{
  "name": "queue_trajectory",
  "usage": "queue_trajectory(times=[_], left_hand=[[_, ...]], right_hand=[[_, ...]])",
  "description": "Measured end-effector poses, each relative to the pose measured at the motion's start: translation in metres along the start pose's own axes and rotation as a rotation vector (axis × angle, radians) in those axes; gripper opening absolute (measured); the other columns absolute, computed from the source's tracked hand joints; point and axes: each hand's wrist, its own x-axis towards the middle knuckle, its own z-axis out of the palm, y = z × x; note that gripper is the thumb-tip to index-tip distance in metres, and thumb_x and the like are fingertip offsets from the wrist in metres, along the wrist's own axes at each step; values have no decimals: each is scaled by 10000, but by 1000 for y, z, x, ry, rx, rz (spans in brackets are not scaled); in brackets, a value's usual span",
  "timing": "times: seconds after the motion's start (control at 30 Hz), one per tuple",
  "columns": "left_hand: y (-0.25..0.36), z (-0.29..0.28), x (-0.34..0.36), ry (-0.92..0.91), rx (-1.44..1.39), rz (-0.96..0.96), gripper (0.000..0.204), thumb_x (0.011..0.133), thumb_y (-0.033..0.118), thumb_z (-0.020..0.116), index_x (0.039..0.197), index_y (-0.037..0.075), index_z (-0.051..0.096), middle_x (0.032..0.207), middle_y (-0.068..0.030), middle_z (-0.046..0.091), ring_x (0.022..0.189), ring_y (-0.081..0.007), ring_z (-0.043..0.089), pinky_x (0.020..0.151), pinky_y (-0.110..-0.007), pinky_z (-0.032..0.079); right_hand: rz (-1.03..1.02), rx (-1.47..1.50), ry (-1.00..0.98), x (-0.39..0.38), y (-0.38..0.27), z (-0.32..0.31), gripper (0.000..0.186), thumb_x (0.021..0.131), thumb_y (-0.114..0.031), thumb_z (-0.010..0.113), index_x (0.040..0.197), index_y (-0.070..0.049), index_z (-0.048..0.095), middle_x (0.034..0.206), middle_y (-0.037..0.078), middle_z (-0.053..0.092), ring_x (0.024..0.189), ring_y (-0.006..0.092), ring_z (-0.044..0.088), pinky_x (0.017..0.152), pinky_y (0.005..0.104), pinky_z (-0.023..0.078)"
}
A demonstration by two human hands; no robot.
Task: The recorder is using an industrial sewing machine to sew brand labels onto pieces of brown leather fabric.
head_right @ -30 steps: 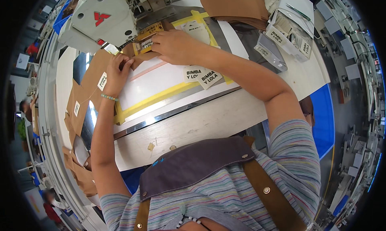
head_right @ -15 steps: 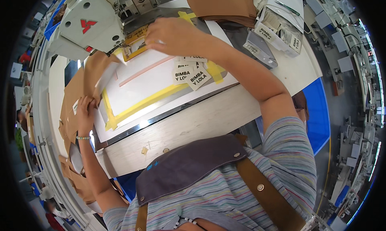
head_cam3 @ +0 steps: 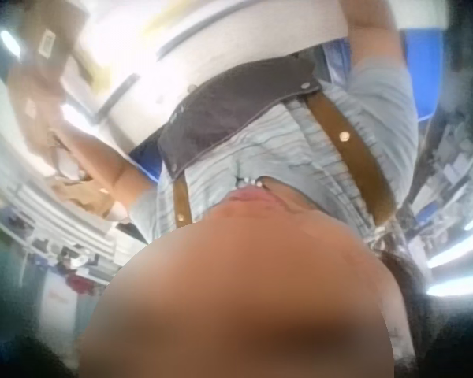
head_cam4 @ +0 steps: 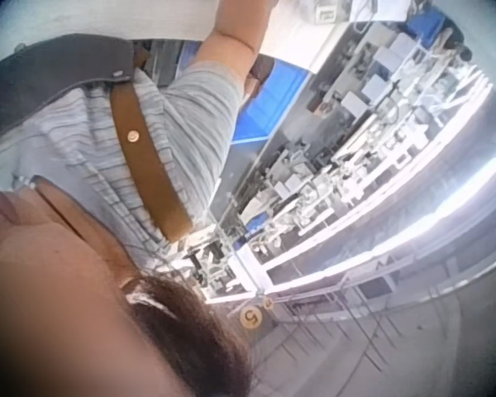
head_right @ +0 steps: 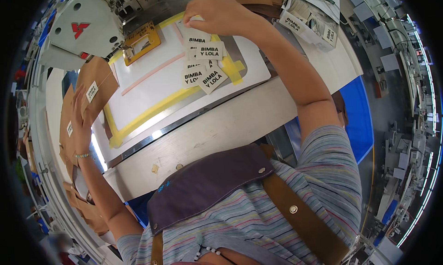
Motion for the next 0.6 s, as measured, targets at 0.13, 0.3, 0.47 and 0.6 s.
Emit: queue_trajectory(times=[0.13, 0.3, 0.47, 0.6], left_hand=[[21, 42, 28, -108, 212, 108, 533, 1105, 341, 558, 1600, 147, 531, 1686, -91, 469, 1599, -342, 351, 1322, -490, 261], [-14, 65, 12, -107, 426, 12, 650, 1137, 518, 428, 1691, 181, 396, 1774, -73, 327, 1643, -324, 263, 1343, -485, 182], [-17, 68, 2, -160, 515, -49, 652, 1144, 529, 395, 1706, 199, 366, 1789, -72, 293, 1656, -316, 227, 1350, -479, 149], [-14, 67, 2, -152, 539, -66, 659, 1142, 532, 395, 1709, 201, 357, 1785, -75, 303, 1653, -318, 237, 1349, -481, 156]], right_hand=[[117, -25, -194, 7, -18, 9, 249, 967, -282, 715, 1064, -85, 831, 1105, 69, 812, 975, 258, 764, 858, 415, 599], [153, 0, -289, -2, -34, -10, 266, 969, -285, 733, 1075, -55, 814, 1046, 93, 789, 944, 247, 756, 845, 408, 578], [166, -140, 16, -11, -6, -22, 233, 943, -292, 763, 1077, -107, 810, 980, 76, 775, 916, 266, 740, 850, 401, 582], [146, -428, 243, -11, 35, -45, 212, 862, -76, 747, 1063, -18, 781, 1160, 161, 738, 1131, 366, 676, 966, 479, 555]])
